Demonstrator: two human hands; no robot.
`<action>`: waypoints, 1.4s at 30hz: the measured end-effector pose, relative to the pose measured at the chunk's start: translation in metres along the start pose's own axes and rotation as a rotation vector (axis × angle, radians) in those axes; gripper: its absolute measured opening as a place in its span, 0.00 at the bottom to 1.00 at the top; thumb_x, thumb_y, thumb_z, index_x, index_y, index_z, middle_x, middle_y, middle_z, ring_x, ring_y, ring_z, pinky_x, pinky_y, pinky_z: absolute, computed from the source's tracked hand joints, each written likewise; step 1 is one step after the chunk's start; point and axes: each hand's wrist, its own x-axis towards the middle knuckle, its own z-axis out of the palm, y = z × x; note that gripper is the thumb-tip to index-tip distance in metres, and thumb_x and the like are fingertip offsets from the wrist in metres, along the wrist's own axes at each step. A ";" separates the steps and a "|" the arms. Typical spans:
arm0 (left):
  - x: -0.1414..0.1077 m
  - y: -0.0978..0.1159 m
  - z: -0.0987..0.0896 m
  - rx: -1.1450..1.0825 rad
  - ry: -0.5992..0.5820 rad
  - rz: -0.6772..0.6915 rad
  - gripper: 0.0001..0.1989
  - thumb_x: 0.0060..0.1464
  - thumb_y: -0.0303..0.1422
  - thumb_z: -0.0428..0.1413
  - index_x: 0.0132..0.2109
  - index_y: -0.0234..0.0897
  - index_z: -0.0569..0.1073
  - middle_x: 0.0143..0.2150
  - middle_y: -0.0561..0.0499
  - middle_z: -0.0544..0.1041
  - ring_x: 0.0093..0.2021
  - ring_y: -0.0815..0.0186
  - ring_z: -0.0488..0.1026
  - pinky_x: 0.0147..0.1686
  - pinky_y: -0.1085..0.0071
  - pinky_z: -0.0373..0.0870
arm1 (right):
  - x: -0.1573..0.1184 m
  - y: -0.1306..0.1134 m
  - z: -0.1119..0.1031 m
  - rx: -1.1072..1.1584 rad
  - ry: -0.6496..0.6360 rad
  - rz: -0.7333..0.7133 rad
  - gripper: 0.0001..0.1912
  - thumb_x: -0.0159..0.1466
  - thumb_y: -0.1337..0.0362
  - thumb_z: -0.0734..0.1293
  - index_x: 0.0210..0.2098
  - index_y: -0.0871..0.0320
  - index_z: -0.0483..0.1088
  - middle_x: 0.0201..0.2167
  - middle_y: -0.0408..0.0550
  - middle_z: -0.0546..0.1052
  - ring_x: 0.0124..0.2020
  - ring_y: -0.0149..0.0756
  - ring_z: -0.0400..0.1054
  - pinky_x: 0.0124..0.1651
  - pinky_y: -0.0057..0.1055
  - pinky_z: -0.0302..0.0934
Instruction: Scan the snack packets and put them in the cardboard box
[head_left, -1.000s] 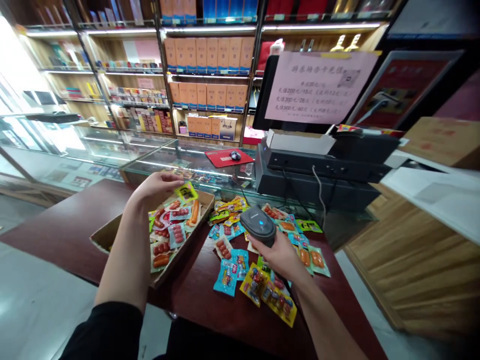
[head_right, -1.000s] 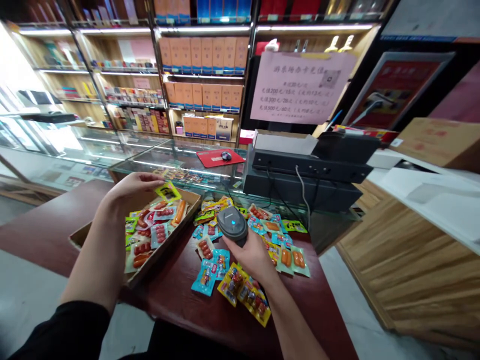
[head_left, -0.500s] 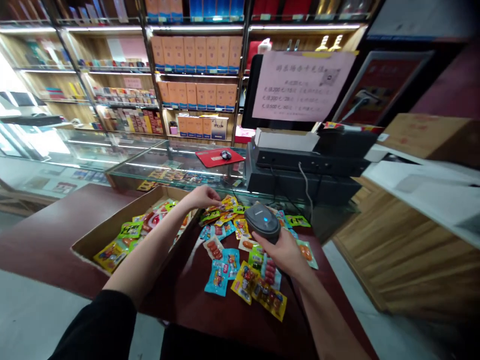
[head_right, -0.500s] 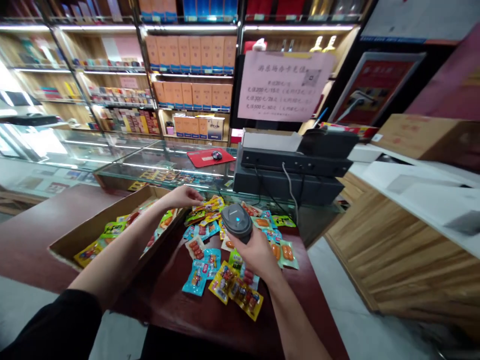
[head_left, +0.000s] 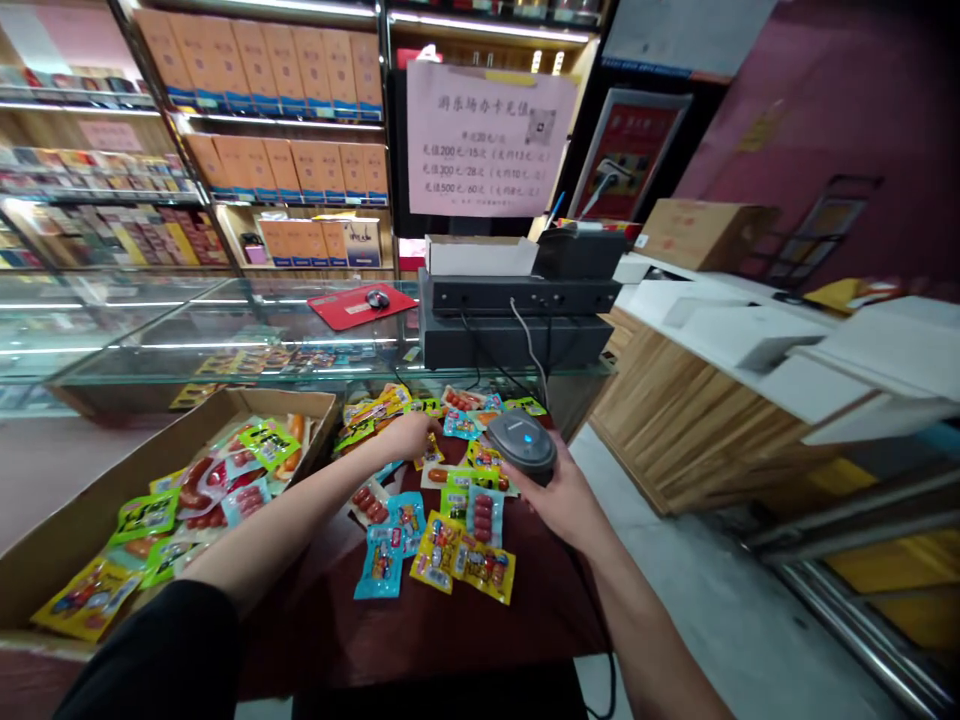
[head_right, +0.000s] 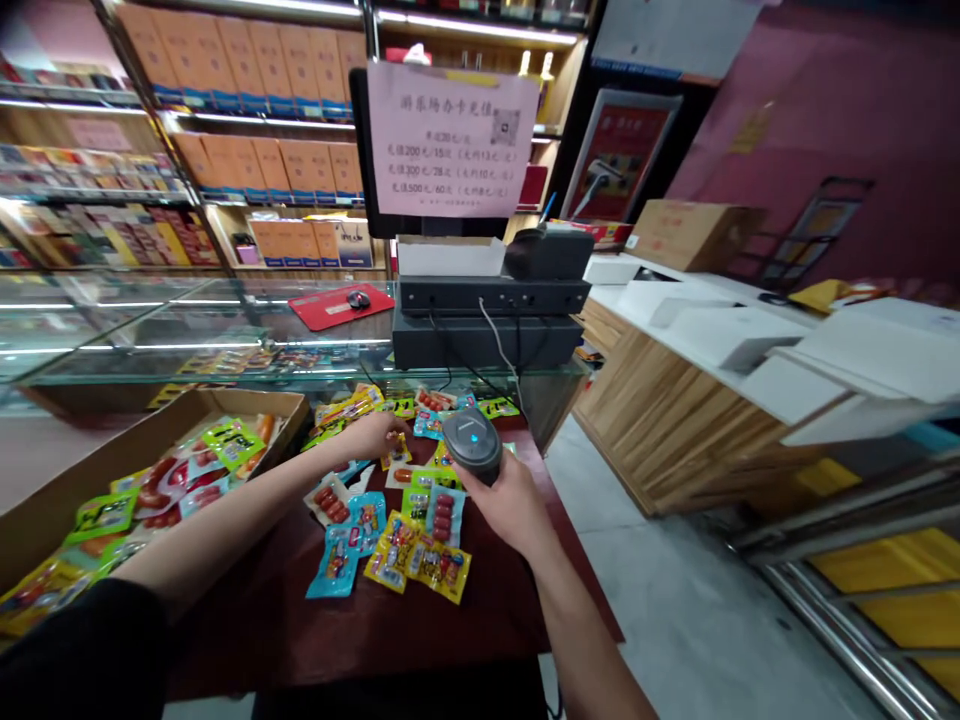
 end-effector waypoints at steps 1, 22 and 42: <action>-0.001 -0.003 0.004 0.041 0.022 0.007 0.21 0.49 0.27 0.54 0.51 0.38 0.76 0.49 0.45 0.77 0.48 0.58 0.74 0.47 0.69 0.68 | -0.002 0.000 -0.001 -0.006 0.007 0.018 0.18 0.58 0.56 0.69 0.44 0.59 0.73 0.37 0.52 0.80 0.42 0.45 0.75 0.43 0.38 0.69; -0.006 -0.018 -0.011 0.023 -0.031 -0.177 0.15 0.41 0.37 0.64 0.38 0.35 0.79 0.35 0.45 0.78 0.39 0.57 0.75 0.37 0.69 0.68 | -0.020 0.001 0.027 0.033 -0.150 0.202 0.16 0.58 0.54 0.68 0.41 0.58 0.73 0.35 0.51 0.81 0.41 0.46 0.76 0.42 0.38 0.70; -0.016 -0.013 -0.044 -1.095 -0.201 -0.243 0.29 0.22 0.39 0.72 0.37 0.33 0.76 0.28 0.52 0.78 0.30 0.65 0.75 0.26 0.73 0.72 | -0.033 -0.002 0.042 0.125 -0.087 0.218 0.20 0.56 0.54 0.71 0.45 0.57 0.74 0.35 0.52 0.81 0.41 0.48 0.76 0.41 0.41 0.72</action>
